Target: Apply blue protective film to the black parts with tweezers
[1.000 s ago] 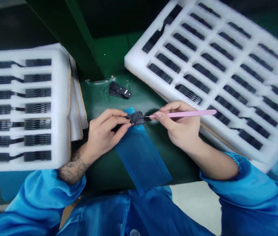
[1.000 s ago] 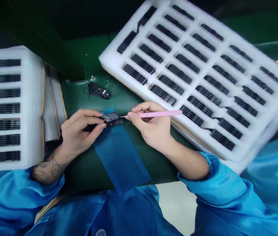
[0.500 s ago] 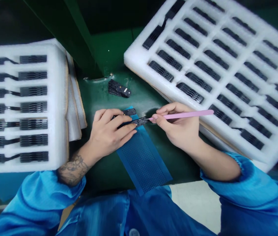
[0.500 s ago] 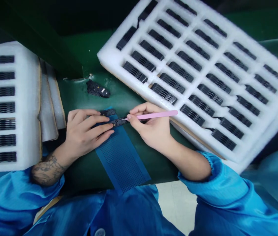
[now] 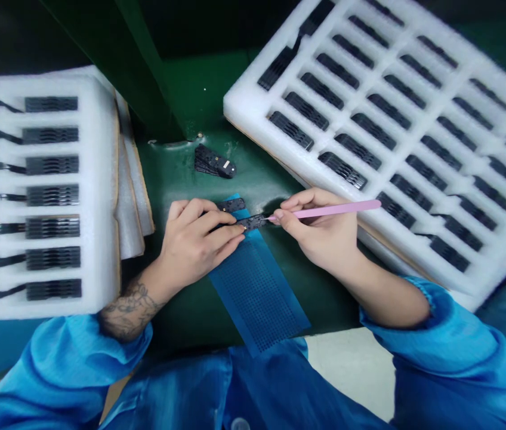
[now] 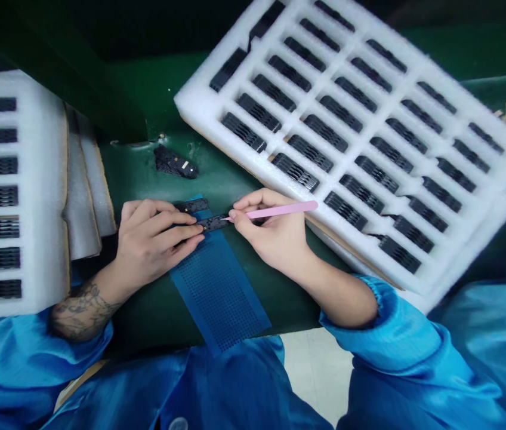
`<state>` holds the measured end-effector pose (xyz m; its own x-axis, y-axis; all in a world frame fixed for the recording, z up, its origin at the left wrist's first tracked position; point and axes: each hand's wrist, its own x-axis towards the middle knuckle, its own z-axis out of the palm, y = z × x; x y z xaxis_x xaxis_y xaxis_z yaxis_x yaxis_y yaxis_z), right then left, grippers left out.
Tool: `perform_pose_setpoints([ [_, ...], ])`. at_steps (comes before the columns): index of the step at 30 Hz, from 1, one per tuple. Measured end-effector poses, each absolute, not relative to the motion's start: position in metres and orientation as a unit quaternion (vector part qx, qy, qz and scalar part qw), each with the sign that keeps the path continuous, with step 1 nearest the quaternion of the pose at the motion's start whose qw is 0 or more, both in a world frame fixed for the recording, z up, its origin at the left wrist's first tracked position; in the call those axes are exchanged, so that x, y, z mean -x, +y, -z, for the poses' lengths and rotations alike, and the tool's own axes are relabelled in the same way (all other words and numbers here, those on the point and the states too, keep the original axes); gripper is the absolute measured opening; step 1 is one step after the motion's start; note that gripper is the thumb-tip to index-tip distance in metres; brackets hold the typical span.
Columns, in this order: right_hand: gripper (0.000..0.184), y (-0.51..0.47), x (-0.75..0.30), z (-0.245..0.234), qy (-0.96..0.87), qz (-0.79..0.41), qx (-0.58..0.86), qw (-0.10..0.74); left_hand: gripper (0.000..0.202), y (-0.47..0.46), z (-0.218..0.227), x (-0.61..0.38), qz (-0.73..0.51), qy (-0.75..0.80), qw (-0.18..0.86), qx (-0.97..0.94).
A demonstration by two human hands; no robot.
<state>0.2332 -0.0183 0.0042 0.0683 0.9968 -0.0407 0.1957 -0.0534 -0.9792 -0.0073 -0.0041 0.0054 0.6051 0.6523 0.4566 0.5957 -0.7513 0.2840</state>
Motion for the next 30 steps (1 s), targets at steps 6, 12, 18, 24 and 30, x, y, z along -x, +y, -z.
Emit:
perform_pose_setpoints([
  [6,0.011,-0.0169,-0.2326,-0.0055,-0.522,-0.442,0.573,0.452,0.011,-0.004,-0.0048,0.0072,-0.276,0.347,0.053,-0.895],
  [12,0.012,-0.0158,-0.2312,-0.0068,-0.521,-0.437,0.583,0.443,0.012,-0.0039,-0.0049,0.007,-0.275,0.346,0.056,-0.895],
  [18,0.012,-0.015,-0.2301,-0.0082,-0.522,-0.438,0.582,0.444,0.012,-0.0042,-0.0044,0.0076,-0.272,0.347,0.057,-0.896],
  [24,0.012,-0.0147,-0.2302,-0.0096,-0.525,-0.433,0.586,0.44,0.011,-0.0036,-0.0044,0.0067,-0.274,0.346,0.054,-0.896],
  [30,0.012,-0.0142,-0.2305,-0.0089,-0.53,-0.428,0.586,0.439,0.01,-0.0035,-0.0047,0.0059,-0.274,0.343,0.056,-0.897],
])
